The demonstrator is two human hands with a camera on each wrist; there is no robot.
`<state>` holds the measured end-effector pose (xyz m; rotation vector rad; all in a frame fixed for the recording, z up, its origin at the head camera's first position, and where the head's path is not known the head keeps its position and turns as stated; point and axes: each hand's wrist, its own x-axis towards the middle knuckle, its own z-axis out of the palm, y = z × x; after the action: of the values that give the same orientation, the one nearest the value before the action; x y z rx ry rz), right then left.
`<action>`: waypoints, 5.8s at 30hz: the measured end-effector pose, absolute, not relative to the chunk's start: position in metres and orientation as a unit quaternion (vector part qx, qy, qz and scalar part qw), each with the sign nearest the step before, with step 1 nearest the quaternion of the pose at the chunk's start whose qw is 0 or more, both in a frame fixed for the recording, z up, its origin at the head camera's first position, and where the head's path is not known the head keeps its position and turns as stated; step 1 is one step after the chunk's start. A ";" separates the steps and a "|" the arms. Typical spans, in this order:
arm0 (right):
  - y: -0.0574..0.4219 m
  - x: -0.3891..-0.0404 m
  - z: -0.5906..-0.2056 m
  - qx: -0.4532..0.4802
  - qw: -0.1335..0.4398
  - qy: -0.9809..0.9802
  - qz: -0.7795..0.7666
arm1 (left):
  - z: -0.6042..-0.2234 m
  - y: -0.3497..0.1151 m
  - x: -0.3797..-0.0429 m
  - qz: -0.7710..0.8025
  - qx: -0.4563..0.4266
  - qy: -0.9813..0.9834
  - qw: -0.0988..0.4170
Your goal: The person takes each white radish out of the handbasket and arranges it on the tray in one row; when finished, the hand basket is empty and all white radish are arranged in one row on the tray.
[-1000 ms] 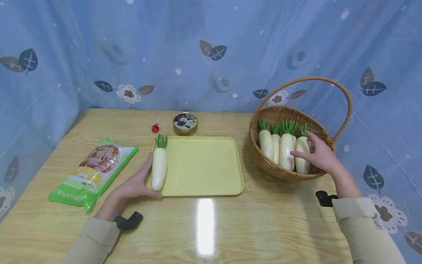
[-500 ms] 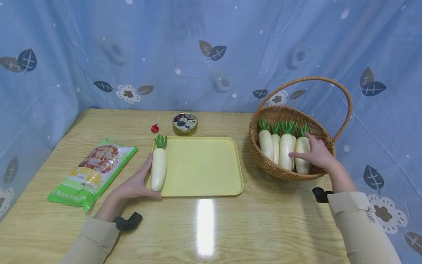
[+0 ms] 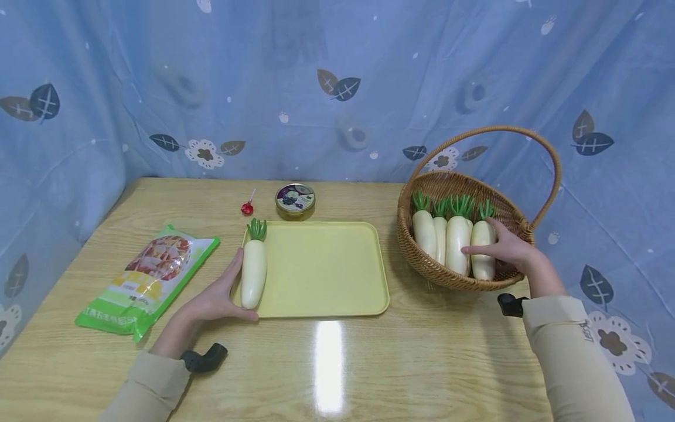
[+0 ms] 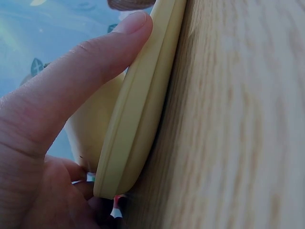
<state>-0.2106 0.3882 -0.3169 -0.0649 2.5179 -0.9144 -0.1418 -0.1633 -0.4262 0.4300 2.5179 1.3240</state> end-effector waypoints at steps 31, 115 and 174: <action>0.395 -0.212 -0.309 -0.001 0.203 0.893 -0.401 | -0.425 -0.160 -0.142 0.462 0.149 0.864 0.132; 0.230 -0.150 -0.284 -0.159 0.165 0.850 -0.474 | -0.427 -0.163 -0.141 0.453 0.151 0.870 0.123; 0.113 -0.180 -0.354 -0.160 0.238 0.795 -0.535 | -0.426 -0.164 -0.141 0.477 0.158 0.855 0.126</action>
<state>-0.1796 0.1133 -0.3536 -0.4375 2.1767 -1.4659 -0.1407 -0.1642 -0.4262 0.4593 2.4902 1.3905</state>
